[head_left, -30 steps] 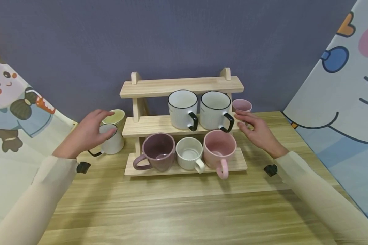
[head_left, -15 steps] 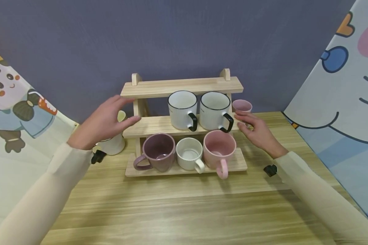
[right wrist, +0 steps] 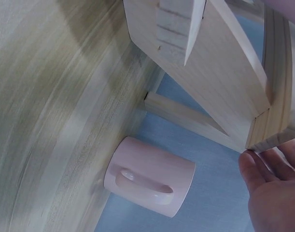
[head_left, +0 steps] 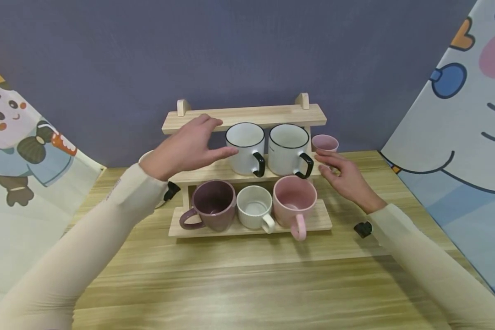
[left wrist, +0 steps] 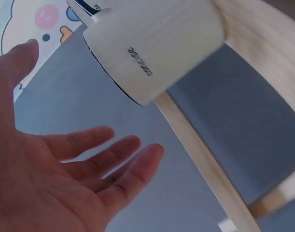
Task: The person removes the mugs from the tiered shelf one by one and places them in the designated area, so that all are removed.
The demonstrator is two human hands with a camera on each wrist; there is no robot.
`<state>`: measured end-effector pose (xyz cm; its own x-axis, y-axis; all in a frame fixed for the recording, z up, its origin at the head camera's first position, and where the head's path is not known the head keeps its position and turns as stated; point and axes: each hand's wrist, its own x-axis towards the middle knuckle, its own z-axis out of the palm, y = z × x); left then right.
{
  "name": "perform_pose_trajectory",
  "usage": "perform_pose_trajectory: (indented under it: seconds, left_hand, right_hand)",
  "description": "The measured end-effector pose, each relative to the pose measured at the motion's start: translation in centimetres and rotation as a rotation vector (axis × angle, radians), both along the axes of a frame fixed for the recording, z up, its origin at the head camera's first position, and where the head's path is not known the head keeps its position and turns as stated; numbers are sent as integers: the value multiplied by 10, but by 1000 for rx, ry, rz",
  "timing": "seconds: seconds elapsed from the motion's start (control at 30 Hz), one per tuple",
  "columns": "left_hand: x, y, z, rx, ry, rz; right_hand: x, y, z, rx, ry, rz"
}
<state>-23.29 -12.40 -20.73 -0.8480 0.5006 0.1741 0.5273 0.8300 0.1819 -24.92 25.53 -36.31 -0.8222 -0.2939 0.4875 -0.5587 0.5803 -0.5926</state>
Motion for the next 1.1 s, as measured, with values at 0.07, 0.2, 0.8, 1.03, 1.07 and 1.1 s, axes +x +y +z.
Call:
perform_pose_trajectory:
  seconds: [0.07,0.2,0.8,1.03,1.07,1.1]
  left_hand:
    - [-6,9,1,-25,-4,-3]
    - [-19,25,3,-67,-32,-18]
    - [-35,58,-2,-182,-46,-6]
    - [-30,44,5,-82,-27,-20]
    - [-29,41,9,-65,-25,-15]
    - [-27,37,12,-54,-28,-3]
  right_hand:
    - [0,0,0,0,-7,-1]
    - [0,1,0,3,-12,-8]
    - [-2,-1,-2,4,11,-2]
    - [-2,-1,-1,12,7,4]
    - [-2,-1,-1,13,10,2]
    - [-2,0,-1,12,12,1]
